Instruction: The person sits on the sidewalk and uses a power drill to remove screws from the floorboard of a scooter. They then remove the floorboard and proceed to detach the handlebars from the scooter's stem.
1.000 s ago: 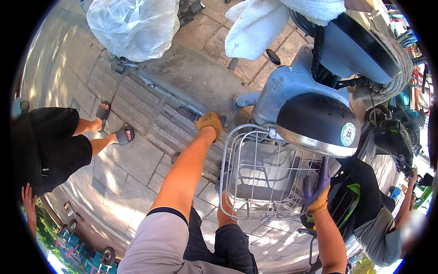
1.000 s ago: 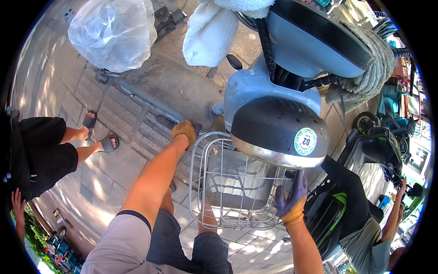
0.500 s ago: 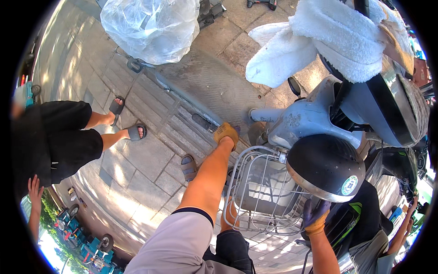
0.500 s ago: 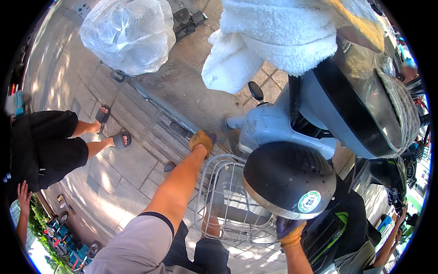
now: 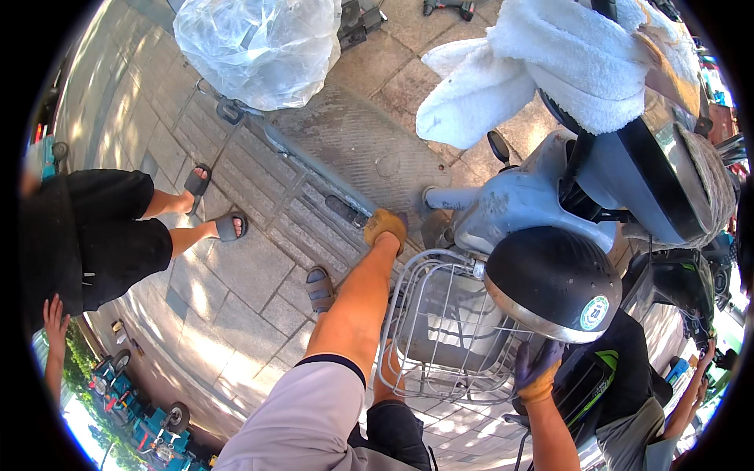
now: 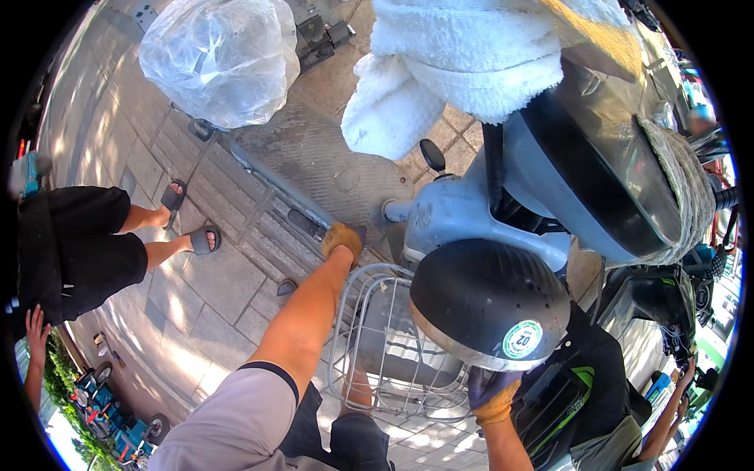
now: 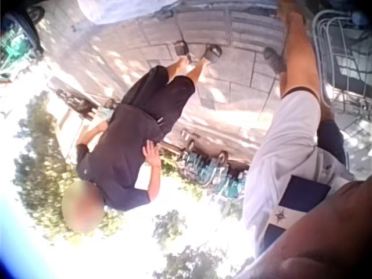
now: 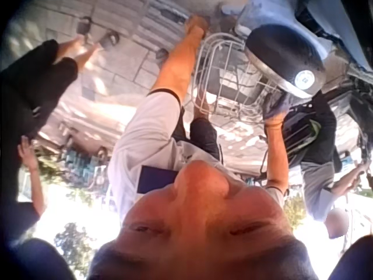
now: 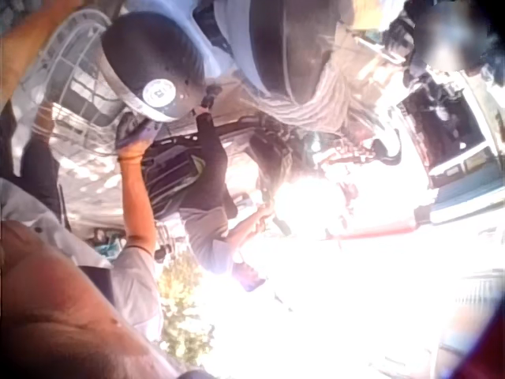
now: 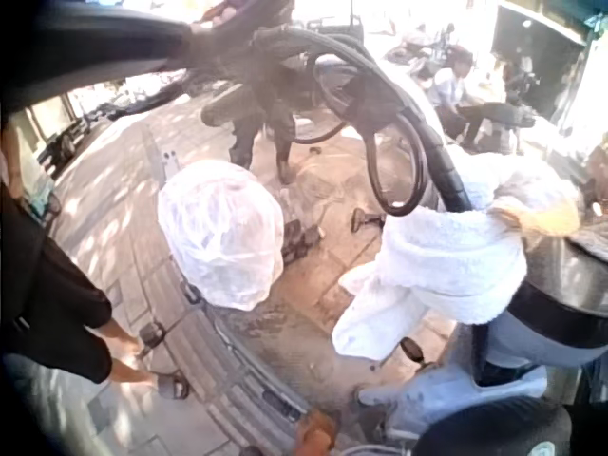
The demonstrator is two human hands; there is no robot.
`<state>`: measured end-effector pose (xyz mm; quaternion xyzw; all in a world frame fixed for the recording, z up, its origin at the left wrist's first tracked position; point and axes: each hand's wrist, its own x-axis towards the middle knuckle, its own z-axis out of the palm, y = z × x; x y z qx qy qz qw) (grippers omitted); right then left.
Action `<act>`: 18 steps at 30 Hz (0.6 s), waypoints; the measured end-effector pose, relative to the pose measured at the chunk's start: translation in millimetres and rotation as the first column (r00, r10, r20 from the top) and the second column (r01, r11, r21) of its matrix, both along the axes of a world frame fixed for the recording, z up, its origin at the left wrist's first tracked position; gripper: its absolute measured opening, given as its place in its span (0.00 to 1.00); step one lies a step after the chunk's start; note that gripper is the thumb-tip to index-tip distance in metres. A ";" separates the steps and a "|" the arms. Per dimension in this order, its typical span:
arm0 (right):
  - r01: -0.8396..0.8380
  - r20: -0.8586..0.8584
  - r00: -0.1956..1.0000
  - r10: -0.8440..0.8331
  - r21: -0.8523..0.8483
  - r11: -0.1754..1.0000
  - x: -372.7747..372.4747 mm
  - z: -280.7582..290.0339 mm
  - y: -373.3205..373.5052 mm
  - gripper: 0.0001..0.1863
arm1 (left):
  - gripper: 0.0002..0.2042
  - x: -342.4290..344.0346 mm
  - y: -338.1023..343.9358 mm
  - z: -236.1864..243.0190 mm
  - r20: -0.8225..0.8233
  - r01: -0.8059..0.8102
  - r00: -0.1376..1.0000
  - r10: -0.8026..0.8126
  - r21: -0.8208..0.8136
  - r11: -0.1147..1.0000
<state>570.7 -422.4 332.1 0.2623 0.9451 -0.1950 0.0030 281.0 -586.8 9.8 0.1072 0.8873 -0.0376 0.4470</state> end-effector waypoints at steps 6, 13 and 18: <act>0.035 0.012 0.999 -0.034 -0.053 0.998 8.7 -15.0 3.5 0.36 | 0.25 4.2 -17.2 14.5 -0.007 -0.179 0.983 0.181 0.126 0.976; -0.003 0.028 1.000 0.004 -0.046 0.999 9.3 -16.2 6.4 0.44 | 0.24 52.2 -147.1 5.9 0.154 -0.105 0.987 0.039 0.444 0.890; 0.032 0.059 0.998 -0.039 0.103 0.994 12.7 -13.1 -8.0 0.42 | 0.14 110.5 -340.5 39.3 0.115 0.135 0.981 -0.158 0.184 0.974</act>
